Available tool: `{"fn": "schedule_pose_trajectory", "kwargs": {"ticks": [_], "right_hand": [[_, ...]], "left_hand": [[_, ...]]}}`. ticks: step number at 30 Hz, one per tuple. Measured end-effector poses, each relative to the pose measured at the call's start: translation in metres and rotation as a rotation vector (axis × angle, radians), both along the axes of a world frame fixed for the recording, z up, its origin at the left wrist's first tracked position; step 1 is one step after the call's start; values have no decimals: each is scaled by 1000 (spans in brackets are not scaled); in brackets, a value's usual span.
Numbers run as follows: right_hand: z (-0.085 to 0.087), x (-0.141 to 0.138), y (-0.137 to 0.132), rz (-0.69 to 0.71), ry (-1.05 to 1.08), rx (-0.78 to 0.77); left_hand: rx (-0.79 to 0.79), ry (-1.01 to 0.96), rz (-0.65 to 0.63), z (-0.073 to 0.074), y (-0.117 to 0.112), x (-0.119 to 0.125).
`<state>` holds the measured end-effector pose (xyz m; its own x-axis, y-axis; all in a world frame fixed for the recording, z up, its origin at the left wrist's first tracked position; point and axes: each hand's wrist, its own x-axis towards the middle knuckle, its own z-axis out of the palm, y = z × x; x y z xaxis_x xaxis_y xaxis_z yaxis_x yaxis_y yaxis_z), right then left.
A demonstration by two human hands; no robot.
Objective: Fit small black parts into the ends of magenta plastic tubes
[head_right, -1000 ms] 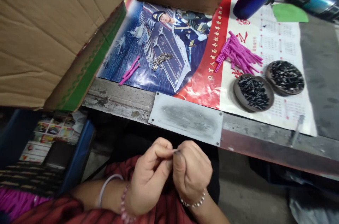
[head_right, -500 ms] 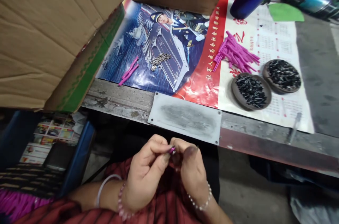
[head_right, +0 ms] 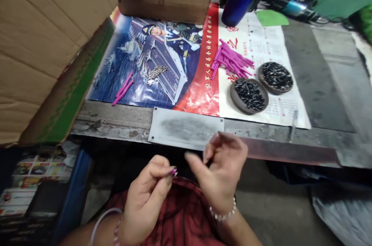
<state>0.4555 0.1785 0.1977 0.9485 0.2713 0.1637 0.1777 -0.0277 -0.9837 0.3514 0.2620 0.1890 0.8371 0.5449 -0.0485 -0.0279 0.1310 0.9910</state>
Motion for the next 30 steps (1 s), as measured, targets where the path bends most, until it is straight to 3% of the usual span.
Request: {"fn": "schedule_pose_trajectory", "kwargs": {"ticks": [3,6,11,16,22,30], "right_hand": [[0,6,-8,128,-5,-10],[-5,16,-22,35,24,-140],[-5,19,-44,447,5,-254],[1,13,-51,491,28,-249],[6,10,-53,485,-59,-276],[9,5,-53,462,-81,-296]], "left_hand": [[101,-15,-66,2,2,1],[267,-10,-109,3,3,0],[590,13,-134,4,3,-2],[872,-14,-55,6,-2,0],[993,-105,-13,2,-6,-1],[990,-123,-21,-2,-7,-3]]}}
